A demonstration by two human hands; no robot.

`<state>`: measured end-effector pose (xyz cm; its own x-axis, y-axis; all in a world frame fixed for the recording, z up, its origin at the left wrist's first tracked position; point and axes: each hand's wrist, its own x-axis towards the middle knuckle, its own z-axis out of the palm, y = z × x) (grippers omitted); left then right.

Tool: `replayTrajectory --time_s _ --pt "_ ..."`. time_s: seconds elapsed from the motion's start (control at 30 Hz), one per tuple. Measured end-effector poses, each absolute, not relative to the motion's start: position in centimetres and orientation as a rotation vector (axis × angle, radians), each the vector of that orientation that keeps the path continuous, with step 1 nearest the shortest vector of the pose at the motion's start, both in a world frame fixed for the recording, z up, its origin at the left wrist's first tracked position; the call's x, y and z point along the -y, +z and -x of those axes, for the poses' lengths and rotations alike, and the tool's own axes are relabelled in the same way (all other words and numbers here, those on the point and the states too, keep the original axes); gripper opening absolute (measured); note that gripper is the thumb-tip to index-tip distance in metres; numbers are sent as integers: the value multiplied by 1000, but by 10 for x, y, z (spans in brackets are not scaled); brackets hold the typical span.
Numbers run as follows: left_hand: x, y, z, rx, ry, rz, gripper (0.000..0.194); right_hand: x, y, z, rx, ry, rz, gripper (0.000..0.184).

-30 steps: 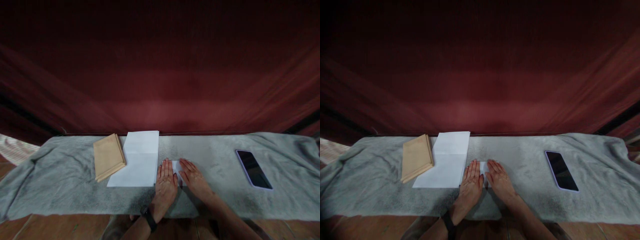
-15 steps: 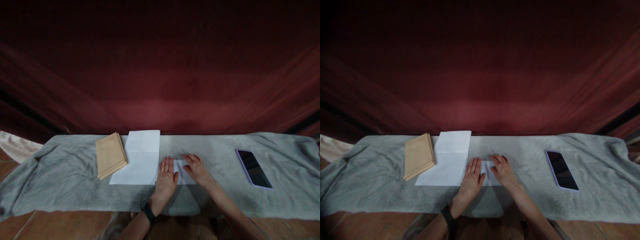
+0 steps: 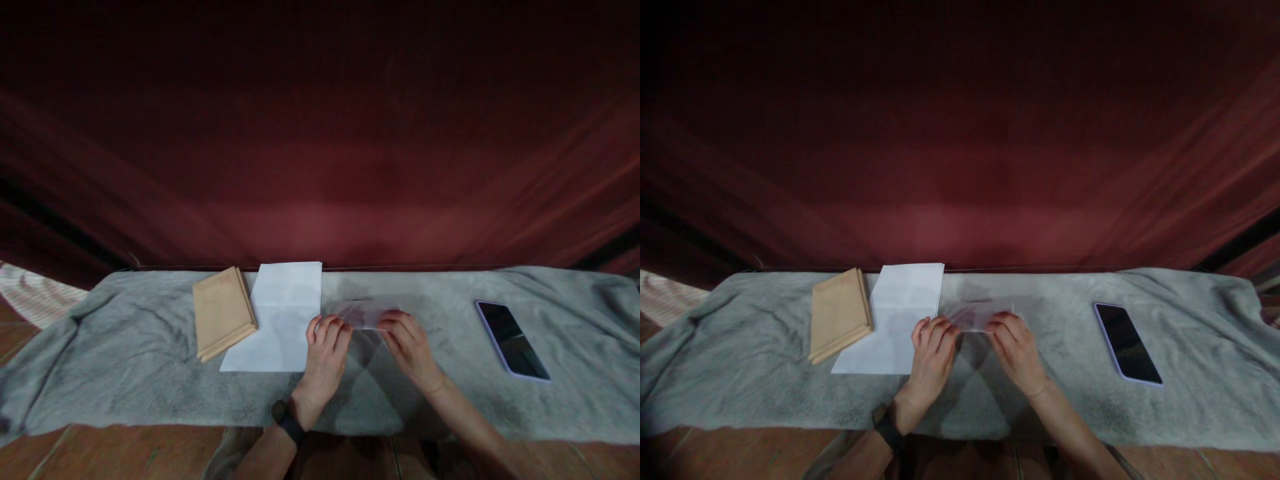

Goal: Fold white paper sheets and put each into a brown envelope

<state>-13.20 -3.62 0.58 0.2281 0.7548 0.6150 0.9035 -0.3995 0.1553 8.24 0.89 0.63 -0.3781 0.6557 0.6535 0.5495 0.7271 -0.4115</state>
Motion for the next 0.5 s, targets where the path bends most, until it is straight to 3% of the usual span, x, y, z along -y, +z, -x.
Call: replayTrajectory --time_s 0.23,0.5 --pt "50 -12 138 1462 -678 2500 18 6 -11 -96 2428 191 872 28" --pt "65 -30 129 1511 -442 2700 30 18 -18 -103 2585 456 926 37"
